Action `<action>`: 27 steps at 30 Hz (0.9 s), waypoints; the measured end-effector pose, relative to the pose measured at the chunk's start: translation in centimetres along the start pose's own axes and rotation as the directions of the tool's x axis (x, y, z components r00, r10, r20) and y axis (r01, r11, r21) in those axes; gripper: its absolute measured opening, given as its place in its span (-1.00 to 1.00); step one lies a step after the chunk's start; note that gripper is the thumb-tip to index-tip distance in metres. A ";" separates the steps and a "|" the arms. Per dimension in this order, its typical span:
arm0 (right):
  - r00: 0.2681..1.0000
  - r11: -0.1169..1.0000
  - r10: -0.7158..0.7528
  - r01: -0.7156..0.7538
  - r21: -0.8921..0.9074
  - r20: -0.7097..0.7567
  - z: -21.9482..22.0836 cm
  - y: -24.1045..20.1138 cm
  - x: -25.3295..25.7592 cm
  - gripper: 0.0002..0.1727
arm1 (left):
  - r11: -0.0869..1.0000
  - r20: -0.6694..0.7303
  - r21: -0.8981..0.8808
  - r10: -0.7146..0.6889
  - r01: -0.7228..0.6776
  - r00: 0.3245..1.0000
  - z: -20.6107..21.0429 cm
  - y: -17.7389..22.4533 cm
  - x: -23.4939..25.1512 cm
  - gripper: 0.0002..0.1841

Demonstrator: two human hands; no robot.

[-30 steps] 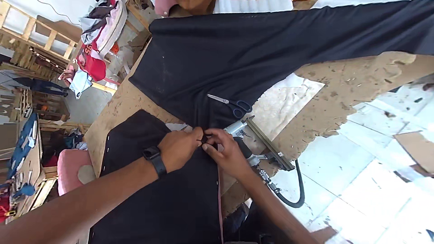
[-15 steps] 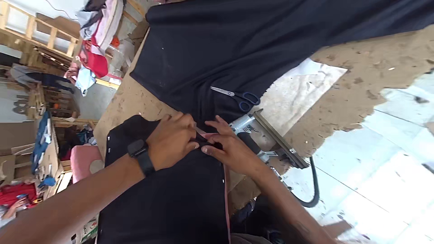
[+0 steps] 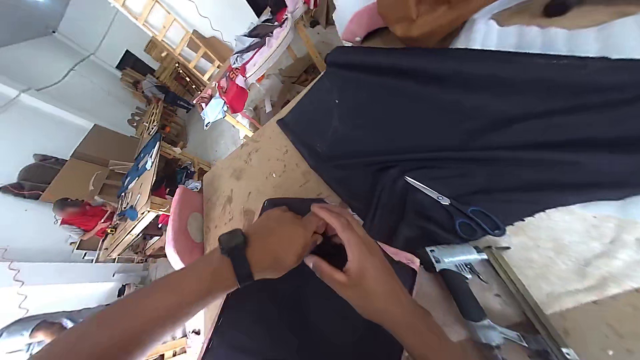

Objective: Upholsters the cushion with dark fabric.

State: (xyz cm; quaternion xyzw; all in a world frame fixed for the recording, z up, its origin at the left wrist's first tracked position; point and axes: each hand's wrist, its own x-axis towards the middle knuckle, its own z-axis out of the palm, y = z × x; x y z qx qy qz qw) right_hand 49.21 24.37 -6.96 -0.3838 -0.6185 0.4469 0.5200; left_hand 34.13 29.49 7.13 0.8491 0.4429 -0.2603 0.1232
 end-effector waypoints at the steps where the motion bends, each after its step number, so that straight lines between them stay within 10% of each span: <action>1: 0.996 0.997 0.074 -0.076 0.033 0.050 0.3 0.2 0.2 -0.21 | 0.997 0.020 -0.071 0.014 -0.012 1.000 -0.7 -0.6 0.2 -0.72; 5: 0.916 0.959 0.255 -0.281 0.040 0.309 -0.5 1.2 0.4 -0.22 | 0.973 -0.215 0.052 0.230 -0.224 0.949 -2.4 -3.9 -0.6 -0.72; 9: 0.839 0.945 0.249 -0.320 0.069 0.483 -2.9 1.5 1.6 -0.37 | 0.912 -0.149 0.267 0.357 -0.310 0.922 -0.1 -4.7 -0.5 -0.65; 15: 0.983 0.987 0.161 -0.159 0.027 -0.087 -7.1 5.2 -2.7 -0.74 | 0.924 -0.141 0.341 0.231 -0.172 0.963 0.2 -1.8 0.6 -0.66; 22: 0.964 0.930 0.263 -0.239 -0.279 0.050 -3.5 4.0 -4.8 -0.47 | 0.968 0.296 0.220 0.055 -0.124 0.954 -3.0 -0.5 4.7 -0.64; 27: 0.901 0.971 0.222 -0.238 -0.002 0.372 -4.7 5.3 -2.1 -0.59 | 0.971 0.507 0.115 0.122 -0.208 0.853 -3.3 -0.2 6.3 -0.63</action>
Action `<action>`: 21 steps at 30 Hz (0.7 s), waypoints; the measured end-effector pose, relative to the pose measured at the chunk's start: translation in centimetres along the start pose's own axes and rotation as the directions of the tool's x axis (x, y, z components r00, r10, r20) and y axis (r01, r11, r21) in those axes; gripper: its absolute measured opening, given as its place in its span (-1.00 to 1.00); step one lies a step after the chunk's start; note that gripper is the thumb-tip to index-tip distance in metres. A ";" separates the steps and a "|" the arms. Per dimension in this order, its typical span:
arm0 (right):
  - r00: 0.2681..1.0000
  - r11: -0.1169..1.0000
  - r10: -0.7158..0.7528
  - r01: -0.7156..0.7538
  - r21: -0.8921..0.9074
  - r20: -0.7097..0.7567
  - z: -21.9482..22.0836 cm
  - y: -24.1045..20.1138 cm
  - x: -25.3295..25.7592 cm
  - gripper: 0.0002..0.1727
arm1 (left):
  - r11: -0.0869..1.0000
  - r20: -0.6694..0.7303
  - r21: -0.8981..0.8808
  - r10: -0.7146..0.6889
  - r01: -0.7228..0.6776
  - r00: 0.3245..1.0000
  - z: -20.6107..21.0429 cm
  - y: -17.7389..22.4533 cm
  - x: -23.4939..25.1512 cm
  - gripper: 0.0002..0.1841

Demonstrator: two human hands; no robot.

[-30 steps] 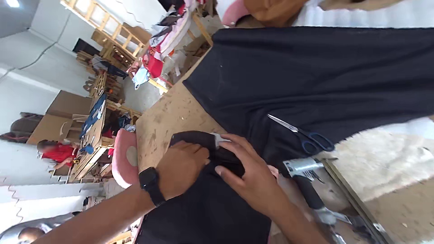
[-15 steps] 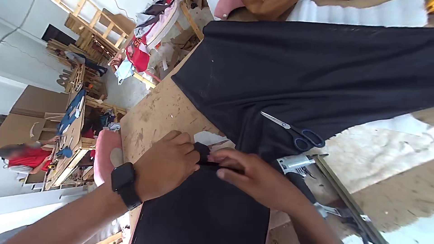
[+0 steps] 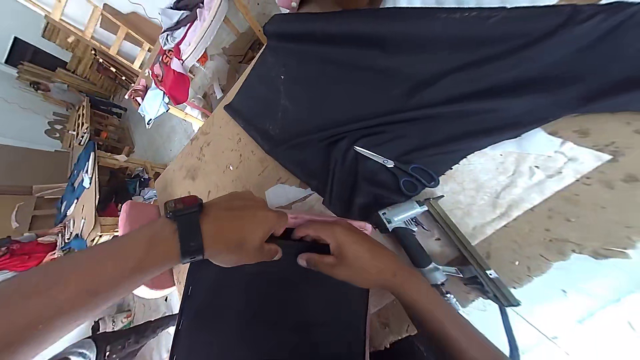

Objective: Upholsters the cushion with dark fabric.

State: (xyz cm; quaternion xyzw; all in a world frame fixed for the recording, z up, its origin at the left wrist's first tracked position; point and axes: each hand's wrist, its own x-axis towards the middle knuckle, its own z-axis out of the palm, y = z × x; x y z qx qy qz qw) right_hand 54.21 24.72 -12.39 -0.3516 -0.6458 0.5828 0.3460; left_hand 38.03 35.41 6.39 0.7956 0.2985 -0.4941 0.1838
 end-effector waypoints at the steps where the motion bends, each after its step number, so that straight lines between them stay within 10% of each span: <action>1: 0.992 0.994 -0.078 0.085 0.072 -0.099 -0.4 0.4 -0.2 -0.68 | 1.000 0.008 0.002 -0.009 0.009 1.000 -0.1 0.0 0.4 -0.63; 6: 0.810 0.978 -0.191 0.205 -0.038 -0.555 -0.7 1.8 -2.3 -0.87 | 0.993 -0.283 0.119 0.032 0.002 0.959 1.7 0.0 0.8 -0.75; 21: 0.805 0.982 -0.178 0.106 -0.158 -0.565 2.5 4.0 -0.5 -0.72 | 0.984 -0.514 -0.076 0.098 -0.159 0.852 4.7 -1.0 3.5 -0.72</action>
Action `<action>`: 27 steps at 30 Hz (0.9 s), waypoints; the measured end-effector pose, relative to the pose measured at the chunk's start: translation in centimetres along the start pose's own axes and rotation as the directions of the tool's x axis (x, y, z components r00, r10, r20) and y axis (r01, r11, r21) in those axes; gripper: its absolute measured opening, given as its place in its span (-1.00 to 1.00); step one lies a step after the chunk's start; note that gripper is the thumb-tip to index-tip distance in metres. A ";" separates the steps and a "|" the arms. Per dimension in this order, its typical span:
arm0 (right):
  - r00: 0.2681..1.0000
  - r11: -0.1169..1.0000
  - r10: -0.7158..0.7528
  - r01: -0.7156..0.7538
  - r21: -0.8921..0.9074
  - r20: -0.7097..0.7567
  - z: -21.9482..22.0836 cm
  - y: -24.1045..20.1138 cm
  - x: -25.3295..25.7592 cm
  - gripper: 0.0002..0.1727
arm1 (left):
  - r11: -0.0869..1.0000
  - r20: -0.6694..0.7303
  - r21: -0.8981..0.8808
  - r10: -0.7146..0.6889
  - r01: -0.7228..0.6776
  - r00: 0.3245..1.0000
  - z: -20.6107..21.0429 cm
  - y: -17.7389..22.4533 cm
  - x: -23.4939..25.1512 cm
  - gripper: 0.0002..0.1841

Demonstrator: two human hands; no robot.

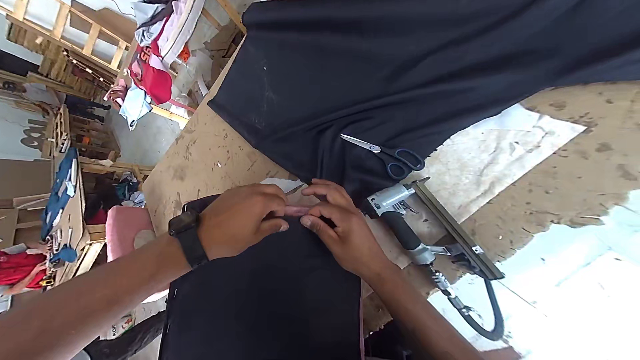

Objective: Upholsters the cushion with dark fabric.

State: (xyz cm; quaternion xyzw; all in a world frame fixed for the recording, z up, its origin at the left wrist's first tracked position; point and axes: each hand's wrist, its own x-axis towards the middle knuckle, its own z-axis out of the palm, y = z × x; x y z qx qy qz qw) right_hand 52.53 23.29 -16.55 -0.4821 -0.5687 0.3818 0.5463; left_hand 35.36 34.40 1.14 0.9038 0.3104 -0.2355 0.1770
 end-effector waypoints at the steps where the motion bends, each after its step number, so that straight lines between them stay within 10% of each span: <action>1: 1.000 1.000 0.004 -0.004 -0.022 -0.008 0.1 0.0 0.2 -0.72 | 0.999 -0.005 -0.047 -0.021 0.020 1.000 -0.1 -0.2 0.2 -0.73; 17: 0.969 0.980 0.185 -0.169 -0.109 0.162 -1.0 -0.9 2.5 -0.64 | 0.994 0.040 0.068 -0.088 0.086 0.995 -0.1 -0.5 1.5 -0.70; 22: 0.964 0.914 0.238 -0.263 -0.308 -0.116 -5.8 0.0 -0.1 -0.76 | 0.992 0.039 0.033 -0.119 0.118 0.992 -0.5 -1.1 1.7 -0.71; 27: 0.863 0.686 0.419 -0.504 -0.525 -0.281 -10.3 4.7 -10.1 -0.38 | 0.973 0.159 -0.080 -0.202 0.217 0.966 -2.0 -2.7 3.0 -0.69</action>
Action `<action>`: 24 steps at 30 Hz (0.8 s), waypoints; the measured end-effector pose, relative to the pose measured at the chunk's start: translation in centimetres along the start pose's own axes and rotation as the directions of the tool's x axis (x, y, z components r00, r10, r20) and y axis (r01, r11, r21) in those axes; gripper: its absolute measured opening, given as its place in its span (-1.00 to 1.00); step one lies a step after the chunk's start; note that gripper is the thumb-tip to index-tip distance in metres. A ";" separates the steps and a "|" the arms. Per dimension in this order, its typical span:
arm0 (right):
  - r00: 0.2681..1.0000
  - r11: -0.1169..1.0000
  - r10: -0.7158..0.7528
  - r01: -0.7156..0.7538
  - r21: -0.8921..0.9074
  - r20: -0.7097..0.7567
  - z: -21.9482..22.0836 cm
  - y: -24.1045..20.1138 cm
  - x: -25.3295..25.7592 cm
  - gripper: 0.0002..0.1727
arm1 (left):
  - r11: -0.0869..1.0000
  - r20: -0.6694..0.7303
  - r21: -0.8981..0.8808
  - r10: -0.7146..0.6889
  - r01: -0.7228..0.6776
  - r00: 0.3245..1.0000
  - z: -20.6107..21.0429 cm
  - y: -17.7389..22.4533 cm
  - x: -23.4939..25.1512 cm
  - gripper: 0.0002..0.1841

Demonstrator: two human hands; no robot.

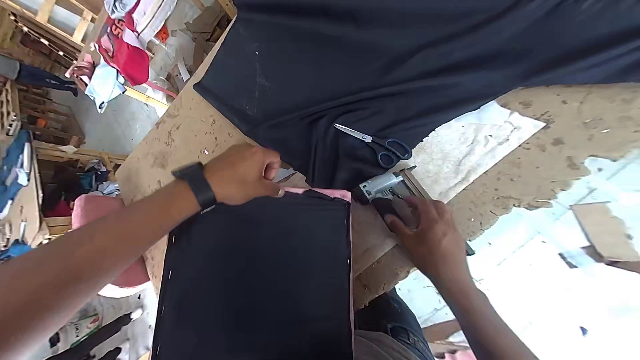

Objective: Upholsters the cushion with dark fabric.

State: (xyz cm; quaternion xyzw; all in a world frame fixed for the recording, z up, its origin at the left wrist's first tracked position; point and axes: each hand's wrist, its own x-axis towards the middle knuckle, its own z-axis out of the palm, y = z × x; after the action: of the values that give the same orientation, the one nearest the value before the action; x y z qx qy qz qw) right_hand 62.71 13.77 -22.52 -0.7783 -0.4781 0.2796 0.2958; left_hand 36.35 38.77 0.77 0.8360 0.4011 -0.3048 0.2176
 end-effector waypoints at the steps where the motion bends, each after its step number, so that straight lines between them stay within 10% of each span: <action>1: 1.000 0.999 -0.013 0.014 -0.043 0.023 0.6 0.3 -0.8 -0.29 | 1.000 0.025 -0.020 0.010 -0.010 1.000 -0.3 -0.3 0.3 -0.68; 8: 0.999 0.975 -0.011 0.018 -0.220 0.034 2.7 -1.3 0.7 -0.08 | 0.986 0.114 -0.004 0.164 -0.164 0.980 -0.8 -0.9 1.3 -0.72; 14: 0.977 0.953 0.125 -0.167 0.251 0.174 -5.8 -10.8 -2.8 -0.57 | 0.979 0.101 0.020 0.199 -0.202 0.975 -0.3 -0.9 1.1 -0.74; 24: 0.949 0.786 0.055 -0.234 0.572 0.312 -4.9 -22.6 -4.7 -0.60 | 0.975 0.071 0.080 0.204 -0.209 0.976 -0.2 -0.6 0.9 -0.72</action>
State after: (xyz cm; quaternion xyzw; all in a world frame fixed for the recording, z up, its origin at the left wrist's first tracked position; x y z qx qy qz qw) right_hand 51.32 16.87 -2.11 -0.6310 -0.3394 0.5454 0.4350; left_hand 36.38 39.74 0.18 0.8720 0.2913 -0.3236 0.2239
